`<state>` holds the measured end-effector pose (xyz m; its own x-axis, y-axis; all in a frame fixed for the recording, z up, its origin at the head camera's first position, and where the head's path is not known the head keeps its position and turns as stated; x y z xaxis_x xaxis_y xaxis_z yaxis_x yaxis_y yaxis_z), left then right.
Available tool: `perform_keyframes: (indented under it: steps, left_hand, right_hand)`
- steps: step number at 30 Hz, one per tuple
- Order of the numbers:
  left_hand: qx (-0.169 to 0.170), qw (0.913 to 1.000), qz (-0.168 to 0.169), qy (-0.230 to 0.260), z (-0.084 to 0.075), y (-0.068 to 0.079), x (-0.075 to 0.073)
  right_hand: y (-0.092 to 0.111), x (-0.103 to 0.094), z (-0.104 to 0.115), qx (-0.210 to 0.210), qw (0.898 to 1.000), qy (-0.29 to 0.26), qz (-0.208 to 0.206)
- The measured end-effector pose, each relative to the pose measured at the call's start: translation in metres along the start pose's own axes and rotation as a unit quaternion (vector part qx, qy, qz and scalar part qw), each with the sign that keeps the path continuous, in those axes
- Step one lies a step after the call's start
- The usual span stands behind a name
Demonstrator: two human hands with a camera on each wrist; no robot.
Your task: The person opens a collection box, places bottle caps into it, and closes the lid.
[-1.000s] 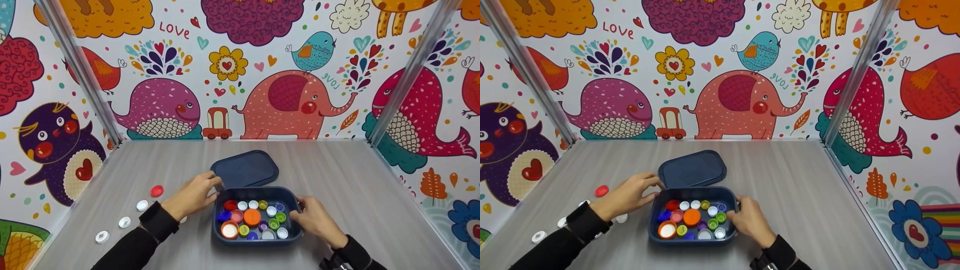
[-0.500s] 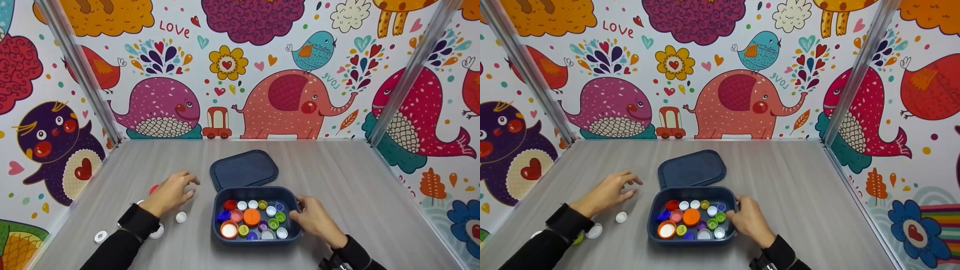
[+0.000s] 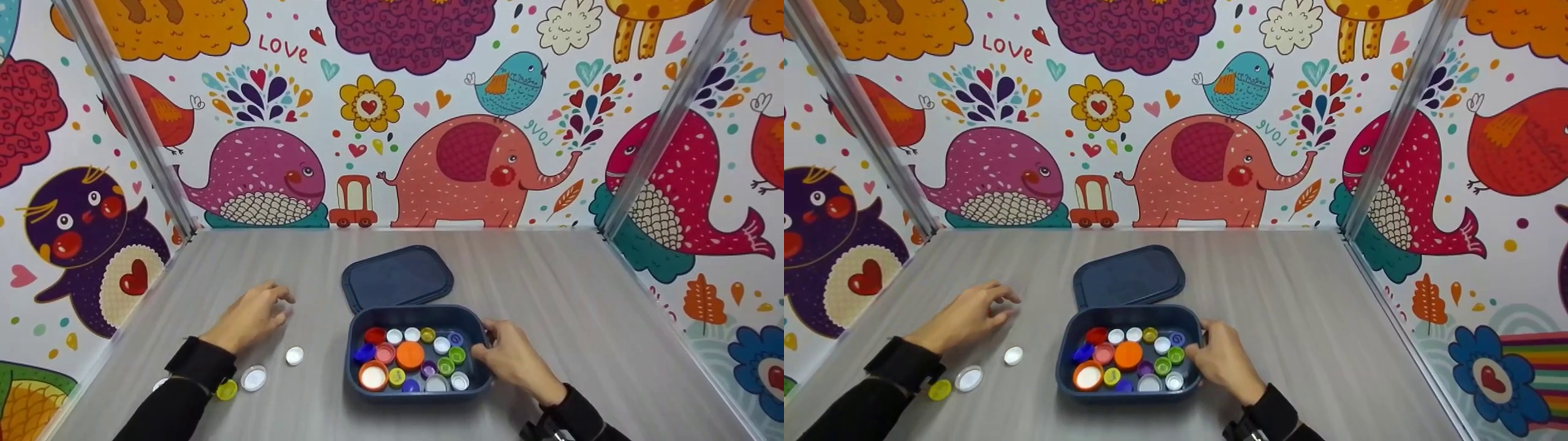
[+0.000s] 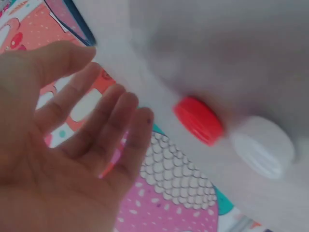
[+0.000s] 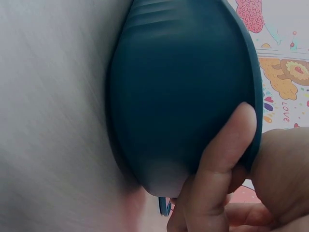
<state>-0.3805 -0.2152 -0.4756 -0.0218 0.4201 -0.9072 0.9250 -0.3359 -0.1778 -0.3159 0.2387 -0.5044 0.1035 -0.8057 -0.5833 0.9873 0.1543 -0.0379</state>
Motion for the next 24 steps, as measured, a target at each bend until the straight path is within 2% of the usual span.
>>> perform_keyframes:
  steps: [5,13,17,24]
  left_hand:
    - [-0.034,0.9994,0.008,-0.009,0.022,0.004,-0.003]
    - [-0.055,0.9983,0.007,-0.018,0.052,0.009,-0.006]
    - [-0.057,0.9983,0.004,-0.013,0.057,0.011,-0.007]
    - [-0.082,0.9964,0.02,-0.008,0.061,0.011,-0.006]
  right_hand:
    - [-0.001,-0.001,0.001,-0.004,1.0,0.018,-0.003]
    - [0.0,-0.001,0.0,0.003,1.0,0.012,-0.001]
    - [0.0,-0.001,0.0,0.002,1.0,0.011,-0.002]
    - [0.0,0.0,0.001,-0.001,1.0,0.006,-0.002]
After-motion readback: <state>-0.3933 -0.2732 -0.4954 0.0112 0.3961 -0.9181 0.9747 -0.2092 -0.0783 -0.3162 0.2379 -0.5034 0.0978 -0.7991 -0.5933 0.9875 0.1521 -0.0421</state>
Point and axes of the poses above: each hand's wrist, its own y-axis away from the middle knuckle, its own x-axis out of the palm, z = x × y, the point moved 9 cm from there along -y, towards the middle knuckle
